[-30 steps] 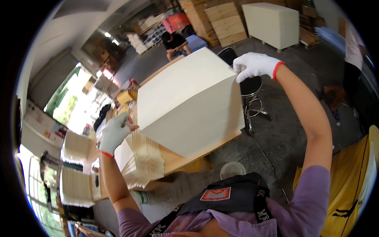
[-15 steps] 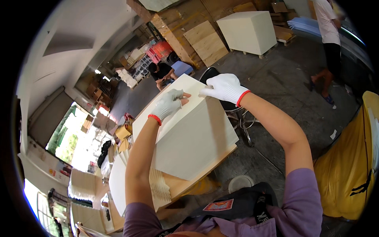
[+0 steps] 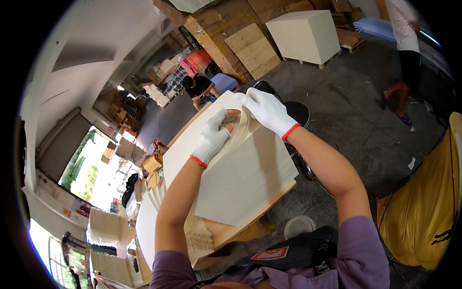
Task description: The person repeatedly picks up stacks of white paper sheets from a table and places them onto a growing pile. The person wears white gloves and handles the paper by hand, aligning the sheets before stacking them. The task involves repetitive lifting and placing of the paper stacks in a warehouse setting.
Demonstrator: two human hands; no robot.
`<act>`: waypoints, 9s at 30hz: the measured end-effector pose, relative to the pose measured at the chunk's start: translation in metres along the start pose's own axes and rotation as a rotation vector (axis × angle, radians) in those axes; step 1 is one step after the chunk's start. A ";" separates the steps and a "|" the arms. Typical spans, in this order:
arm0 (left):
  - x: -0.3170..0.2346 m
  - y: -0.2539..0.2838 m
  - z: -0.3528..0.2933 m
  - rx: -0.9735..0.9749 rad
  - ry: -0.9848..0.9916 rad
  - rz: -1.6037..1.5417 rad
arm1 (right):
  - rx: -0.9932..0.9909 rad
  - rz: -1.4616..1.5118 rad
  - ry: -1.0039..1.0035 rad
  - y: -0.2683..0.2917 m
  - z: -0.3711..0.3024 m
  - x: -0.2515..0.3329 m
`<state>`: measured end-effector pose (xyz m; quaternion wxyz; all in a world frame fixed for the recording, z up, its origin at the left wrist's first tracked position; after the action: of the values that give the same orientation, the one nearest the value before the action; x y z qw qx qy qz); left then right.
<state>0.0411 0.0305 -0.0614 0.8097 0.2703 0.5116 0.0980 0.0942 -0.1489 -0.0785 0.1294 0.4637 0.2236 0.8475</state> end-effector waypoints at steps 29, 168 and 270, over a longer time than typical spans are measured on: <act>-0.033 -0.010 -0.007 -0.006 0.244 0.007 | -0.187 -0.055 0.080 0.000 -0.011 -0.006; -0.023 -0.021 -0.001 -0.048 0.088 0.202 | -0.112 -0.014 -0.050 -0.008 -0.019 -0.031; -0.029 -0.023 0.002 -0.017 0.138 0.235 | -0.121 -0.079 -0.028 -0.001 -0.027 -0.026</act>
<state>0.0268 -0.0021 -0.0510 0.7579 0.3141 0.5300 0.2146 0.0857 -0.1659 -0.1105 0.1937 0.4575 0.1882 0.8472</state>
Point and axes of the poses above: each hand's wrist, its own z-axis towards the middle knuckle, its own y-axis out of the back of the hand, x = y × z, the point moved 4 cm from there along z, towards the middle knuckle, and after that the axes turned 14 degrees about -z, right-handed, at the moved point
